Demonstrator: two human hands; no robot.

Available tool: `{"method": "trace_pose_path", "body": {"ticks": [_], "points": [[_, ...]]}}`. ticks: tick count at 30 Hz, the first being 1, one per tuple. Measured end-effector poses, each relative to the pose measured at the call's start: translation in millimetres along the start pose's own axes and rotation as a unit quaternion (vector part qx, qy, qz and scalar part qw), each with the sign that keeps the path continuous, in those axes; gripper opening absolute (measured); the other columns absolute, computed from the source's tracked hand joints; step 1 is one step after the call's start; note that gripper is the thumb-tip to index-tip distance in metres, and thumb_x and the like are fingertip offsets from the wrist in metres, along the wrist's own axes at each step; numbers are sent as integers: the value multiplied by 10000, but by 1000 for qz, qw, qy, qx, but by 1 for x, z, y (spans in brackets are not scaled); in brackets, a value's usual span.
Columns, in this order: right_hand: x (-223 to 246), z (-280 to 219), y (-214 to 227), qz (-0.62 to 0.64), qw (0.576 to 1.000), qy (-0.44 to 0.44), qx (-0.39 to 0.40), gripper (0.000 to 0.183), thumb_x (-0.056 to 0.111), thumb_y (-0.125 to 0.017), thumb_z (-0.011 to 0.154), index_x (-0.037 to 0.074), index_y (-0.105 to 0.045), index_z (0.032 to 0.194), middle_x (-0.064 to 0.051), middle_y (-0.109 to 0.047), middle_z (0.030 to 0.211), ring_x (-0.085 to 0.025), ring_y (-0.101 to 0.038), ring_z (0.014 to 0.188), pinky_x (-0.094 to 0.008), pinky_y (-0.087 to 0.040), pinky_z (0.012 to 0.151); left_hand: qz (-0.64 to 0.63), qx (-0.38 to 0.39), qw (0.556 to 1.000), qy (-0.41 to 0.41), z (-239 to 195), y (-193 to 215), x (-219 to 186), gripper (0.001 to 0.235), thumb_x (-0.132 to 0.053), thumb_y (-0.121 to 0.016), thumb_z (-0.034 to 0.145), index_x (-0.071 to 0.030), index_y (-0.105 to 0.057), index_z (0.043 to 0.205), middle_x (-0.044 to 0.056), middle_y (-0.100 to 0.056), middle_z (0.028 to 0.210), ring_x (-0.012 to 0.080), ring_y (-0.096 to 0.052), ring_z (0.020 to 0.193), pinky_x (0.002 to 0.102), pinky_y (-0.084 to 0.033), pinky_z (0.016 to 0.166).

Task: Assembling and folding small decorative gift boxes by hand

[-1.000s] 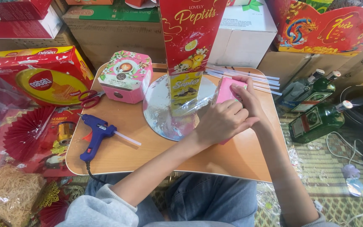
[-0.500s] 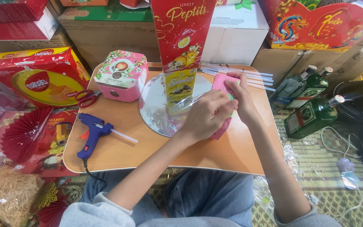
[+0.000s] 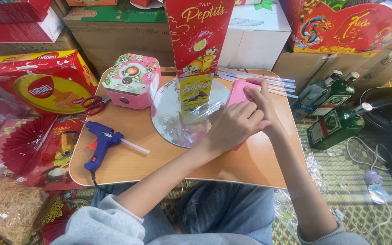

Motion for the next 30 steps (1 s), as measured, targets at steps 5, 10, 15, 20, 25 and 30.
{"method": "trace_pose_path", "body": {"ticks": [5, 10, 15, 20, 25, 30], "points": [[9, -4, -2, -21, 1000, -13, 7, 396, 355, -583, 987, 207, -478, 1339, 21, -445, 849, -75, -389, 770, -240, -332, 727, -42, 7, 999, -8, 2, -1, 0, 318, -239, -551, 1012, -103, -484, 733, 11, -394, 720, 192, -538, 637, 297, -470, 558], [11, -7, -5, -46, 999, -19, 9, 416, 381, -577, 984, 198, -477, 1344, 3, -450, 865, -83, -377, 792, -251, -307, 728, -32, -15, 999, 1, 1, 6, 1, 335, -285, -533, 1005, -122, -445, 726, -19, -343, 714, 172, -515, 624, 269, -454, 549], [3, -2, -1, -54, 998, -35, -3, 447, 408, -583, 976, 206, -473, 1360, -53, -484, 912, -135, -417, 829, -275, -325, 756, 22, -19, 999, 27, -6, -1, 2, 280, -256, -551, 971, -152, -439, 737, -38, -341, 738, 149, -486, 626, 279, -441, 552], [-4, -1, 4, -68, 997, -48, 7, 440, 427, -571, 994, 233, -470, 1375, -53, -481, 883, -133, -415, 808, -271, -345, 745, 20, -22, 999, 13, 6, 12, 0, 265, -237, -577, 937, -159, -443, 722, -24, -379, 733, 146, -509, 641, 269, -439, 571], [-1, 2, 1, -54, 997, -54, 8, 433, 393, -570, 996, 230, -460, 1382, -5, -472, 796, -80, -404, 712, -248, -350, 669, -62, 15, 997, 53, 3, 1, 15, 289, -244, -581, 953, -165, -514, 683, -27, -434, 688, 141, -579, 627, 243, -461, 567], [-2, 0, 5, -32, 998, -50, 4, 396, 323, -548, 1009, 190, -456, 1370, 27, -447, 766, -57, -417, 695, -230, -348, 639, -61, 9, 995, 82, -1, -1, 20, 332, -272, -588, 977, -182, -508, 667, -20, -472, 639, 154, -617, 598, 247, -483, 544]]}}
Point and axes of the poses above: each hand's wrist, its own z-axis towards the middle knuckle, its own y-axis out of the back of the hand, x = y × z, the point moved 9 cm from there along z, towards the middle knuckle
